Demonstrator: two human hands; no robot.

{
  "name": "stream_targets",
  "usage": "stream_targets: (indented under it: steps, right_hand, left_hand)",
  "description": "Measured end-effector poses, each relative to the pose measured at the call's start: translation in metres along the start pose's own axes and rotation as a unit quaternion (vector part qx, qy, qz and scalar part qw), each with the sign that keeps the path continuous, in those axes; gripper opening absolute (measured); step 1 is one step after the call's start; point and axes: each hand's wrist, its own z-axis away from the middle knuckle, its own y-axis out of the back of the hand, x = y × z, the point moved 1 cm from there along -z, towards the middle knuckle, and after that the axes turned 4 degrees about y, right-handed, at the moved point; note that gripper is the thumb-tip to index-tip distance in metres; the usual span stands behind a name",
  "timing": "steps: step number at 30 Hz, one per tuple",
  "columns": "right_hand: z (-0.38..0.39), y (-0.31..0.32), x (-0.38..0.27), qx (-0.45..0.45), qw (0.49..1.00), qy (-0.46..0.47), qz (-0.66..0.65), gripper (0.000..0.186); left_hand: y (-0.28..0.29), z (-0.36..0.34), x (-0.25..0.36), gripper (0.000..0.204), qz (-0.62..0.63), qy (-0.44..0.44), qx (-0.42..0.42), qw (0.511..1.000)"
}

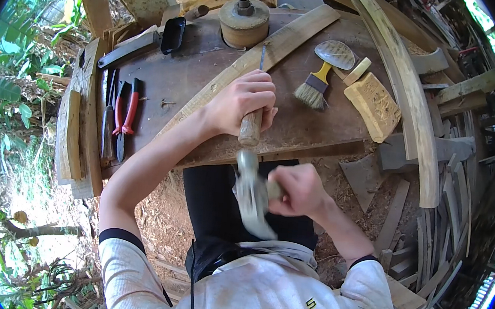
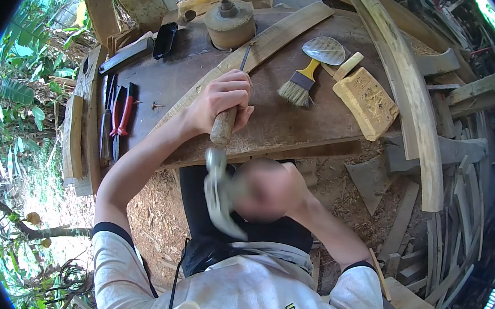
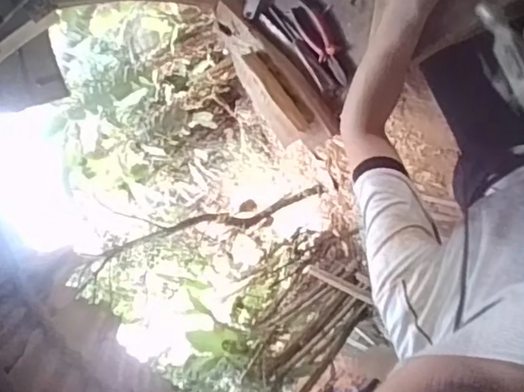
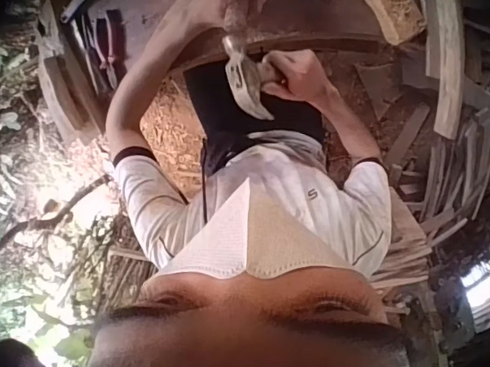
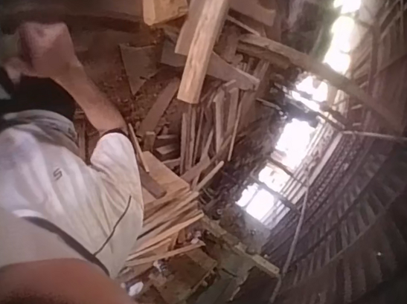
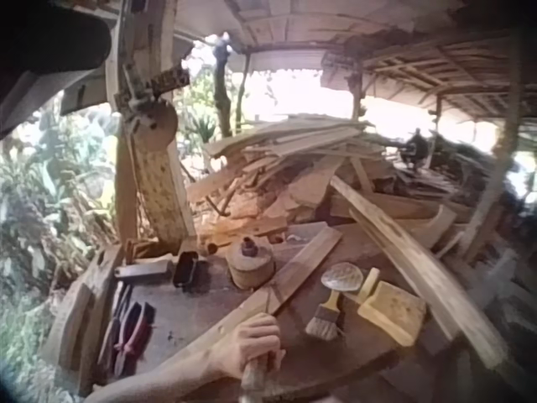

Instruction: The person holds a chisel against a curved wooden plank and repeatedly strikes the chisel handle with a hammer to carve the wood. The person maintains a steady grip and continues the same carving motion throughout the clip.

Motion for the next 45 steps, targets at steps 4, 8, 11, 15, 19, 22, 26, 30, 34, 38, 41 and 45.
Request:
stream_targets:
  steps: [4,8,11,15,19,22,26,30,34,38,41,45]
  right_hand:
    - [-0.01,0.013,-0.009,-0.03,0.994,0.098,0.044,0.052]
    - [-0.009,0.006,-0.002,-0.02,0.996,0.071,0.04,0.053]
    - [-0.006,0.008,-0.002,-0.016,0.996,0.063,0.06,0.051]
    - [-0.007,0.002,0.001,0.003,0.997,0.033,0.067,0.051]
    - [-0.01,0.007,-0.002,-0.001,0.989,0.109,0.1,0.054]
    - [-0.007,0.005,0.006,0.007,0.99,0.108,0.09,0.056]
    - [-0.006,0.002,0.01,0.037,0.993,0.077,0.076,0.056]
    - [-0.004,-0.002,0.017,0.038,0.999,-0.006,0.039,0.056]
    - [-0.004,0.006,0.014,-0.003,0.992,0.1,0.073,0.052]
    - [-0.007,-0.001,0.015,0.015,0.997,0.027,0.067,0.052]
    - [-0.006,0.007,0.01,-0.019,0.987,0.128,0.095,0.051]
    - [-0.004,-0.001,0.016,0.037,0.996,0.047,0.068,0.051]
  left_hand:
    - [0.002,0.001,0.0,0.028,0.002,0.007,-0.001,1.0]
    - [0.001,0.0,0.0,0.027,0.002,0.004,0.009,1.0]
    - [0.001,-0.002,-0.002,0.027,0.006,0.004,0.016,1.0]
    - [-0.001,-0.001,-0.002,0.027,0.006,0.009,0.002,1.0]
    - [0.0,-0.002,-0.003,0.026,0.007,0.003,-0.002,1.0]
    - [-0.001,-0.002,-0.006,0.025,-0.002,0.001,0.006,1.0]
    - [-0.004,-0.003,-0.006,0.024,-0.007,0.009,-0.006,1.0]
    - [-0.005,-0.004,-0.007,0.023,-0.005,0.011,-0.007,1.0]
    - [-0.005,-0.006,-0.009,0.023,-0.007,0.008,-0.017,1.0]
    - [-0.007,-0.005,-0.011,0.024,-0.023,0.013,-0.008,1.0]
    - [-0.008,-0.005,-0.01,0.024,-0.014,0.012,-0.024,1.0]
    - [-0.008,-0.008,-0.011,0.024,-0.019,0.007,-0.021,1.0]
